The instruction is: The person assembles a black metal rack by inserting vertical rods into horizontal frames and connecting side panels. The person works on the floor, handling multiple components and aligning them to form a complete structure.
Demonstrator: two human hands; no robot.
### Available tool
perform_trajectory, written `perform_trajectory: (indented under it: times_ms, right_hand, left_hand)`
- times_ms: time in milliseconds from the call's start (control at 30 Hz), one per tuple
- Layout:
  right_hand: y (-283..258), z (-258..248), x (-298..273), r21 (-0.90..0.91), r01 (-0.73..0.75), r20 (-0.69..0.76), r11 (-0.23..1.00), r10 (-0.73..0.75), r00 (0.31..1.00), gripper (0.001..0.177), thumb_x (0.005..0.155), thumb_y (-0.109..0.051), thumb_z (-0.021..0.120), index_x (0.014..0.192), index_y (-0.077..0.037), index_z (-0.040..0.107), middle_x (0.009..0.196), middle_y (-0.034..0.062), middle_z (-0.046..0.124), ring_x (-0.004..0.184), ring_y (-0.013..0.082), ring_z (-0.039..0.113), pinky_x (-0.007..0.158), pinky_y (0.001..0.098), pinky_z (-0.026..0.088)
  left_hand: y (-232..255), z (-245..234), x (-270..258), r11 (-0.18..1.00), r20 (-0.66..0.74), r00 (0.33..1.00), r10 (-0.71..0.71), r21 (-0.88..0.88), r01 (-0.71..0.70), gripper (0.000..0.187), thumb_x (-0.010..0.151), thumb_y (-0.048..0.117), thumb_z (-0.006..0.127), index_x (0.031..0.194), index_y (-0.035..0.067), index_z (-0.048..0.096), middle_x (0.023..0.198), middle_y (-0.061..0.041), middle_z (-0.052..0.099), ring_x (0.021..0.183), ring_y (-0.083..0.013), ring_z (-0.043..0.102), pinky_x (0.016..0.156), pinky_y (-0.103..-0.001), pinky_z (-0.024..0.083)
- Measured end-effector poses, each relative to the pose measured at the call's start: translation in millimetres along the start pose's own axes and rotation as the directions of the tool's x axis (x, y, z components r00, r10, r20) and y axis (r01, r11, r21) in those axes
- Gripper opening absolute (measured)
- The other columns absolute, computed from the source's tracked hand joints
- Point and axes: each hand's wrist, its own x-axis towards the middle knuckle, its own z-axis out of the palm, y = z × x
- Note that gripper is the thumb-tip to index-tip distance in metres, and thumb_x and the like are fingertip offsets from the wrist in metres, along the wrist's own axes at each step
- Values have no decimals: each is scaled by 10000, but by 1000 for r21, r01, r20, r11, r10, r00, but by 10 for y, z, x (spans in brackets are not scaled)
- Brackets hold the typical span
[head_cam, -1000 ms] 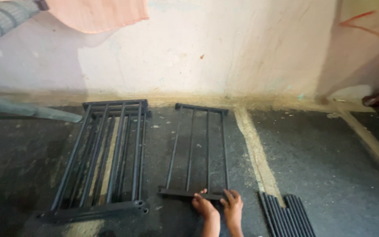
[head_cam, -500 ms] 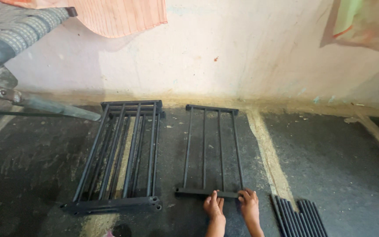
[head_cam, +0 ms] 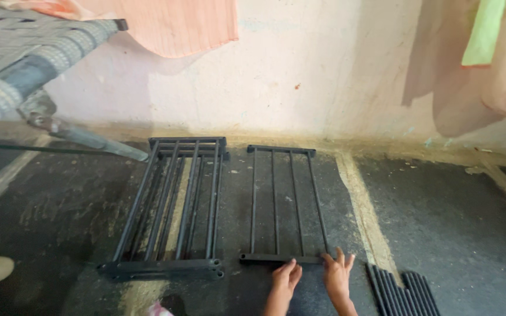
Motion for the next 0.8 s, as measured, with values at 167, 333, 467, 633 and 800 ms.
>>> perform_trajectory:
  times_ms: [167,333,467,633,800]
  right_hand:
    - [-759,57,-115,134,44,-80,990,-33,996,396,807,-110,699,1202,-89,707,1326,191,613,1282,465,475,963,547,463]
    - [-1974,477,-179,686,-83,231,723,-108,967,350,913,-270,668,1183,-49,701,1135,145,742,1063,336,720,910,438,561]
    - [-2742,871,-307,504,-118,380,856,-97,920,489,922,-454,648,1154,-27,702,1097,206,697,1039,395,661,934,484,510]
    - [-3180,1054,-334,235,-156,501,959,18,865,484,895,-545,649,1054,-105,770,1202,189,630,1148,455,518,1038,505,443]
    - [-3170,1154,-533,197,-161,419,967,65,906,410,911,-457,634,976,-65,734,1198,151,623,1177,417,524,920,541,497]
  left_hand:
    - [1084,-258,-770,836,168,978,-126,549,14,350,886,329,755,1063,28,725,980,-130,775,873,-214,773,761,-359,650]
    - [2697,-619,-1349,535,209,817,537,664,-522,333,878,311,686,1095,62,726,974,-91,808,846,-178,790,610,-295,610]
    - [3677,-1278,-1596,-309,297,222,929,951,24,395,916,383,724,1149,66,693,1072,-140,683,972,-302,703,837,-413,545]
    - [3895,-1720,-1533,-31,36,174,984,999,-30,779,787,352,829,1438,72,505,1499,-194,419,1322,-408,503,1062,-505,458]
    - [3767,-1868,-1383,108,-113,87,990,992,58,891,776,370,868,1494,51,447,1521,-256,363,1333,-472,433,1045,-548,430]
